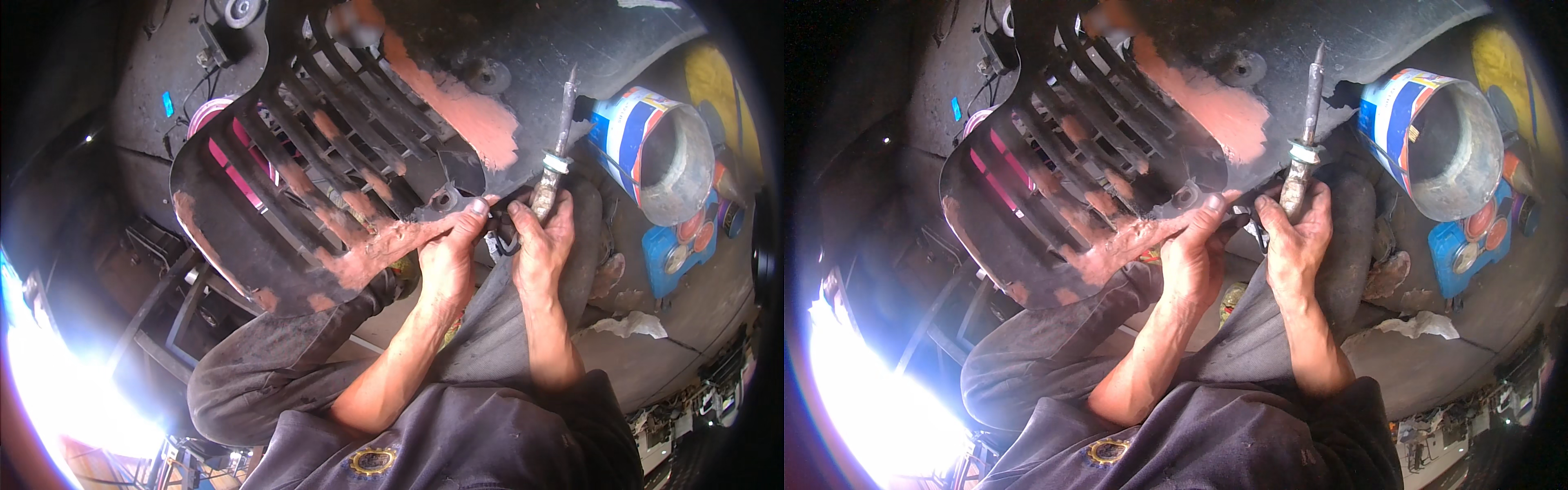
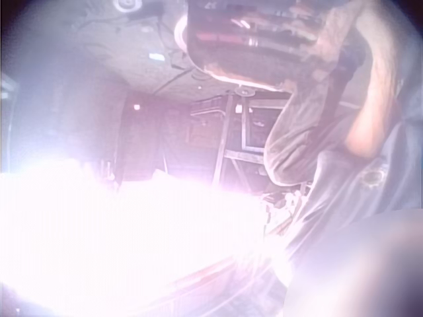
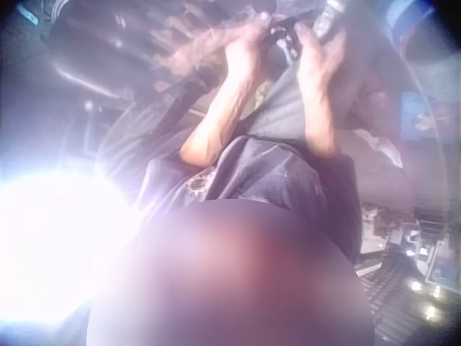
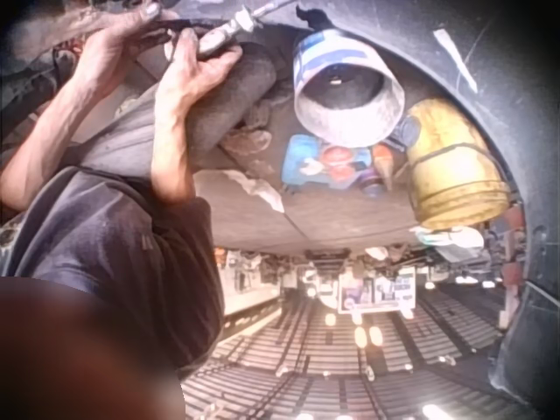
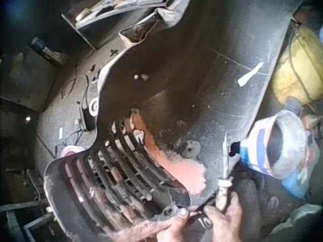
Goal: The person repairs a damaged car grille by cutting a metal patch, grinding its edges, and fitting it into a hole. They then apply a filler paste to the area using a putty knife.
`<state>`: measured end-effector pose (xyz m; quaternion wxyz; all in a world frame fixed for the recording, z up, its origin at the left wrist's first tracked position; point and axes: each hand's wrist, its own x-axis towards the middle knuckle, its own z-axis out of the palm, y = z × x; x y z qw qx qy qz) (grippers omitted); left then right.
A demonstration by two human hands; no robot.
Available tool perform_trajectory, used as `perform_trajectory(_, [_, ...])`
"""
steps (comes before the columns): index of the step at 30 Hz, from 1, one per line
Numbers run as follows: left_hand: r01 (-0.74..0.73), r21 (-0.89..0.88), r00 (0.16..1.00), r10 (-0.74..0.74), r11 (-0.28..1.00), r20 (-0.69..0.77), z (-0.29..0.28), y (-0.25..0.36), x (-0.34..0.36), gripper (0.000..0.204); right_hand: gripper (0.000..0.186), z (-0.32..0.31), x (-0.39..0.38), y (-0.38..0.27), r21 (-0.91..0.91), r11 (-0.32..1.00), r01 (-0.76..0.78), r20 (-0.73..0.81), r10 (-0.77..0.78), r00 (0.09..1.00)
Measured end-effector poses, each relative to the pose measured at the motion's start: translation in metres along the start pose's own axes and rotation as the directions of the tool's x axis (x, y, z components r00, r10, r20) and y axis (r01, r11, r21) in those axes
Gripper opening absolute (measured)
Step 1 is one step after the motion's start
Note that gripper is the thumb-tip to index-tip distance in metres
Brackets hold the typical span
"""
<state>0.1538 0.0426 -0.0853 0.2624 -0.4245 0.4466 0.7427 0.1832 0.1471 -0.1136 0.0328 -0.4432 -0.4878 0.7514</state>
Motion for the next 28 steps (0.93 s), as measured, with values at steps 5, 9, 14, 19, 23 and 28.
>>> perform_trajectory(5, [-0.079, -0.035, 0.985, 0.083, 0.996, 0.151, -0.014, -0.02, 0.008, 0.042, 0.039, 0.002, 0.012, 0.001, -0.072, 0.994, 0.088, 0.0, -0.088, 0.996])
perform_trajectory(9, [0.147, -0.127, 0.966, -0.115, 0.981, 0.232, -0.042, -0.019, 0.039, 0.037, 0.04, 0.002, 0.018, 0.01, -0.065, 0.99, 0.125, -0.032, -0.127, 0.991])
perform_trajectory(14, [0.388, -0.316, 0.864, -0.223, 0.866, 0.451, -0.076, -0.043, 0.089, 0.052, 0.04, 0.002, 0.018, 0.006, -0.094, 0.99, 0.108, -0.009, -0.11, 0.994])
perform_trajectory(19, [0.529, -0.496, 0.753, -0.111, 0.689, 0.649, -0.054, -0.04, 0.112, 0.073, 0.039, 0.0, 0.02, 0.011, -0.111, 0.988, 0.107, 0.016, -0.106, 0.994])
perform_trajectory(23, [0.493, -0.305, 0.732, -0.198, 0.815, 0.652, -0.069, -0.045, 0.131, 0.091, 0.041, -0.002, 0.02, 0.015, -0.064, 0.989, 0.136, 0.028, -0.134, 0.991])
perform_trajectory(28, [0.685, -0.454, 0.574, -0.038, 0.569, 0.818, -0.056, -0.025, 0.136, 0.081, 0.046, -0.01, 0.023, 0.022, -0.012, 0.989, 0.148, 0.031, -0.148, 0.989])
